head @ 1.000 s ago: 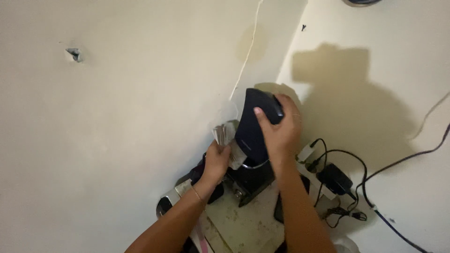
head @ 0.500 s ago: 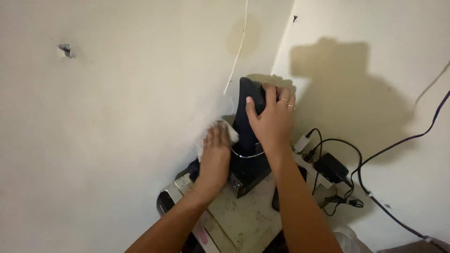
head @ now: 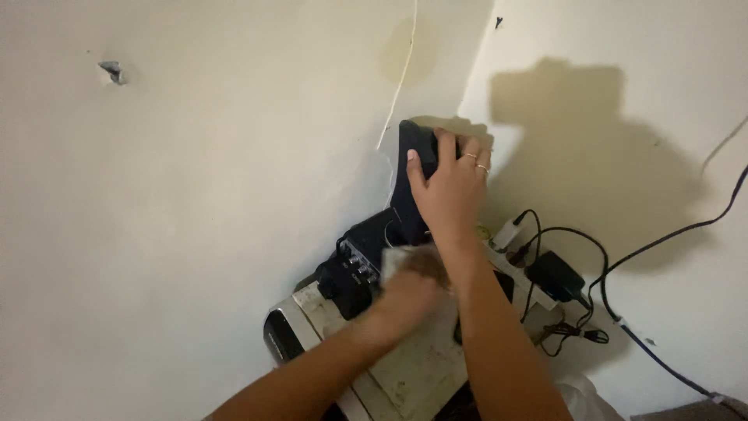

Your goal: Wiping down electronic equipment including a speaker, an amplifier, and a wall-mounted TV screen with a cleaning cloth.

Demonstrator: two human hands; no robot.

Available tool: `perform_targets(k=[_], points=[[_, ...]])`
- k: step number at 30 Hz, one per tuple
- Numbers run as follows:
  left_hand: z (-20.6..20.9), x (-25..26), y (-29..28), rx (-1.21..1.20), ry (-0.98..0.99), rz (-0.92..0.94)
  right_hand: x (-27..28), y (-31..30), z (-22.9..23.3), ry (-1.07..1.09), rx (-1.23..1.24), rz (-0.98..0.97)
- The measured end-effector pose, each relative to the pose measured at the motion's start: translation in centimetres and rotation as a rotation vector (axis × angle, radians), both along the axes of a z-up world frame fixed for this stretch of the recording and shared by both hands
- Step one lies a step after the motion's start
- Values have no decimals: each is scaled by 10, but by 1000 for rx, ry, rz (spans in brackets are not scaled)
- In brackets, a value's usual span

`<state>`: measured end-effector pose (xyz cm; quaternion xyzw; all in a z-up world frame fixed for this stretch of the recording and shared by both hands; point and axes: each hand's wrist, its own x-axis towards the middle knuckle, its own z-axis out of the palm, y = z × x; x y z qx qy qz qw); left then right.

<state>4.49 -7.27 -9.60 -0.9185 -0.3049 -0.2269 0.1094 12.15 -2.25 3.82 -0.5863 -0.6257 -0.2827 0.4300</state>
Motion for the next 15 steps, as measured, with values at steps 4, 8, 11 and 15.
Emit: perform_targets(k=[4, 8, 11, 15], points=[[-2, 23, -12, -475, -275, -134, 5, -15, 16, 30, -207, -12], [13, -4, -9, -103, -293, -353, 54, -53, 7, 137, -308, 400], [32, -32, -2, -5, -611, -461, 82, -96, 2, 157, -333, 739], [36, -46, 6, -487, -1025, -288, 93, -121, -23, 425, -949, 695]])
